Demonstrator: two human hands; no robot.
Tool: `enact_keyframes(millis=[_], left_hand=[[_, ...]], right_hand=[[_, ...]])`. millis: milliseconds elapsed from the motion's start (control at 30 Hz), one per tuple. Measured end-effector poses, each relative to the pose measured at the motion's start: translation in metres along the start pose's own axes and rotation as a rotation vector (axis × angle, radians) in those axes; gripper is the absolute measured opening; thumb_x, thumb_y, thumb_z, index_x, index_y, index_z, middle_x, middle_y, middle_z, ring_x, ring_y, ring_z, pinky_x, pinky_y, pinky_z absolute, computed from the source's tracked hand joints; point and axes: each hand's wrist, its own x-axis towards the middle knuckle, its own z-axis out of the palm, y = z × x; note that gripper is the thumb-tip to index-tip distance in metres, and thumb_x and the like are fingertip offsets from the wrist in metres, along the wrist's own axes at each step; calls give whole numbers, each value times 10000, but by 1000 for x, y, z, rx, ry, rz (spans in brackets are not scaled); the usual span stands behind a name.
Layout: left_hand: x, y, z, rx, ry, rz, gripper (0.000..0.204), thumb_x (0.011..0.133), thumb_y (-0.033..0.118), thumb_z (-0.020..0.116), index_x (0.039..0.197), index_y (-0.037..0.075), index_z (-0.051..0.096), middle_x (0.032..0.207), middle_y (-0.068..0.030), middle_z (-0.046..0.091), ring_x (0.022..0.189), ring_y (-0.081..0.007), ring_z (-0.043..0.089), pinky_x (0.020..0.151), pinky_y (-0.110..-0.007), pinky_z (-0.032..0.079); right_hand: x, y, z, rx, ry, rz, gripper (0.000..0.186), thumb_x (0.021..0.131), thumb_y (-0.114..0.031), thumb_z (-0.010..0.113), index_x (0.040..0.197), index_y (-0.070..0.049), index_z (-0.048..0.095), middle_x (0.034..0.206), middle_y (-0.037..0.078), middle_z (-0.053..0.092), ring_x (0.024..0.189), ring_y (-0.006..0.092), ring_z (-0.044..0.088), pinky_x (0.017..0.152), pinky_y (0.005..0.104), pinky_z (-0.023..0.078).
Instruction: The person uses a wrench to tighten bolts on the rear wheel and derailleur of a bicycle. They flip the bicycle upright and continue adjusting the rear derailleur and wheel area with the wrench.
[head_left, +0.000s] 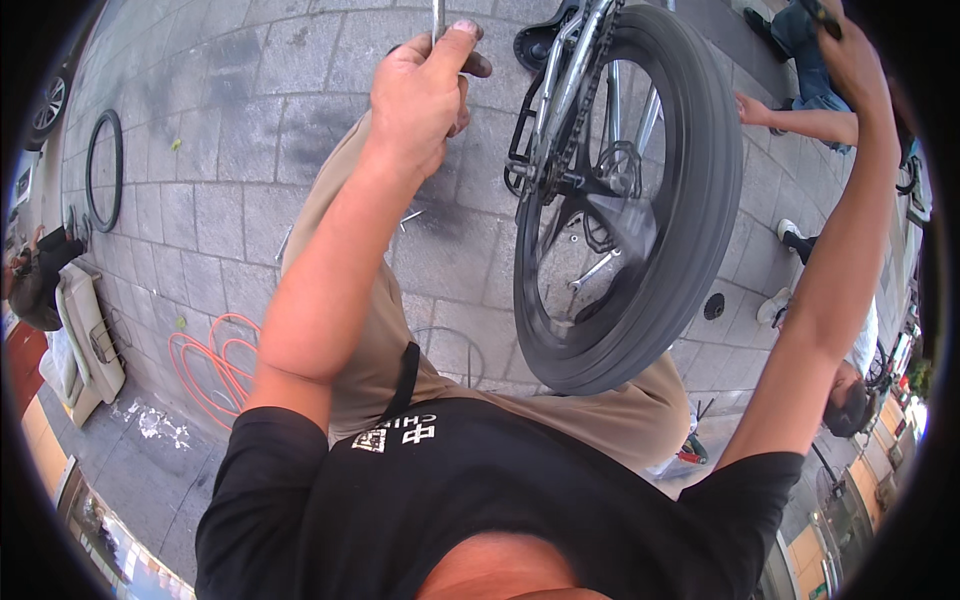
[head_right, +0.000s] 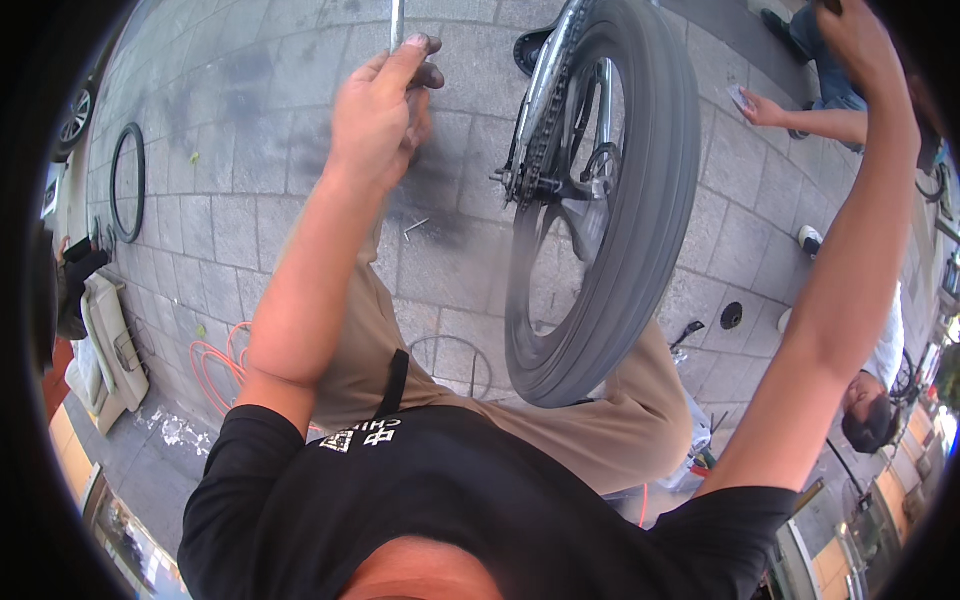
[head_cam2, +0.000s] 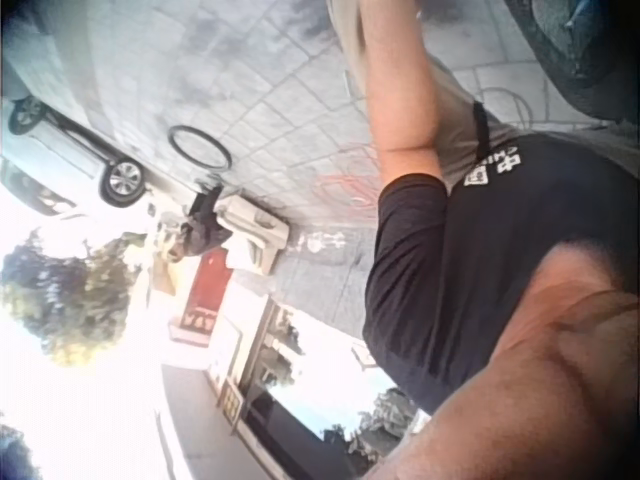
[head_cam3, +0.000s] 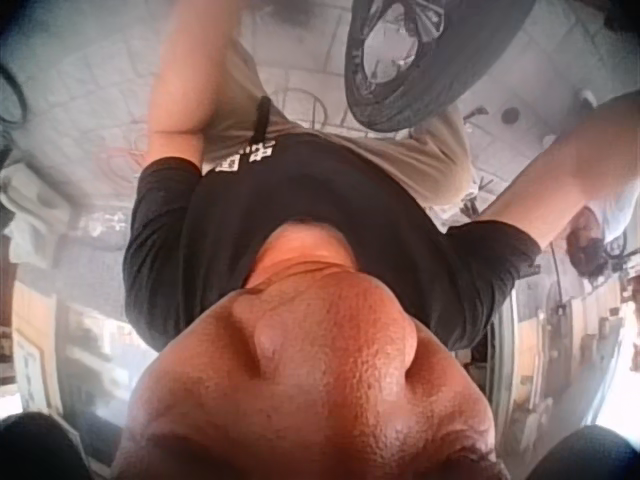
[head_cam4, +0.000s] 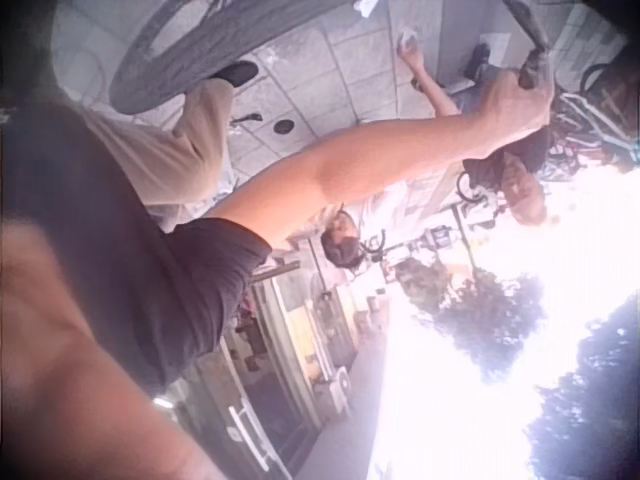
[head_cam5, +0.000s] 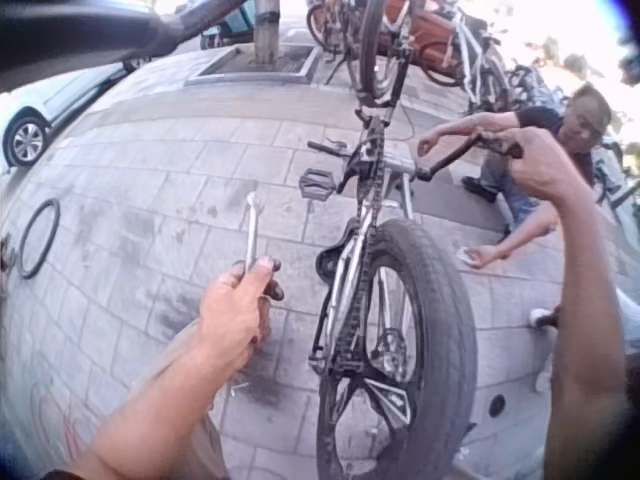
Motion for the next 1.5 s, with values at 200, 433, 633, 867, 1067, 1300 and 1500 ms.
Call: enact_keyframes(millis=[200, 433, 633, 867, 1067, 1300, 1500], left_hand=[[-12, 7, -13, -49, 2, 12, 355, 1045, 295, 649, 1137, -49, 654, 804, -46, 614, 445, -74, 390, 422, -262, 329], [-12, 13, -7, -86, 106, 45, 312, 1048, 298, 650, 1071, -13, 662, 751, -43, 608, 416, -78, 416, 398, -262, 323], [-6, 7, -6, -44, 110, -12, 293, 1049, 326, 660, 1005, 36, 662, 702, -40, 601, 395, -80, 435, 364, -262, 314], [-5, -3, -16, -17, 38, -3, 322, 1041, 305, 664, 1108, -10, 669, 830, -53, 640, 485, -79, 476, 450, -255, 368], [-13, 2, -17, 56, 51, 32, 362, 1041, 343, 666, 1066, -19, 679, 776, -40, 601, 438, -64, 419, 414, -261, 321], [-5, 1, -21, -47, 31, 14, 349, 1055, 335, 654, 1085, -12, 673, 770, -50, 585, 415, -64, 419, 377, -257, 319], [-4, 0, -23, -95, 15, -8, 329, 1060, 313, 652, 1109, -12, 663, 769, -49, 583, 407, -66, 406, 380, -258, 326]], right_hand=[[-153, -110, 55, 264, 72, -65, 425, 956, -219, 613, 1363, -115, 672, 1288, 229, 686, 1166, 391, 676, 991, 465, 538], [-197, -140, 140, 345, -9, -37, 418, 958, -226, 609, 1357, -113, 662, 1283, 228, 683, 1149, 401, 679, 973, 476, 545], [-175, -136, 160, 328, -15, -51, 413, 960, -232, 606, 1352, -111, 653, 1279, 227, 680, 1134, 410, 681, 957, 486, 550], [-162, -132, 175, 302, -37, -74, 408, 962, -240, 602, 1346, -109, 643, 1274, 226, 677, 1117, 420, 683, 938, 497, 556], [-145, -131, 197, 287, -48, -93, 403, 964, -246, 598, 1341, -107, 634, 1270, 225, 675, 1102, 429, 685, 922, 507, 561], [-107, -111, 259, 247, -86, -109, 398, 966, -253, 594, 1335, -105, 624, 1265, 224, 672, 1085, 438, 688, 903, 518, 567], [-108, -122, 238, 246, -157, -43, 430, 965, -231, 602, 1372, -93, 615, 1285, 201, 669, 1111, 424, 672, 922, 505, 567]])
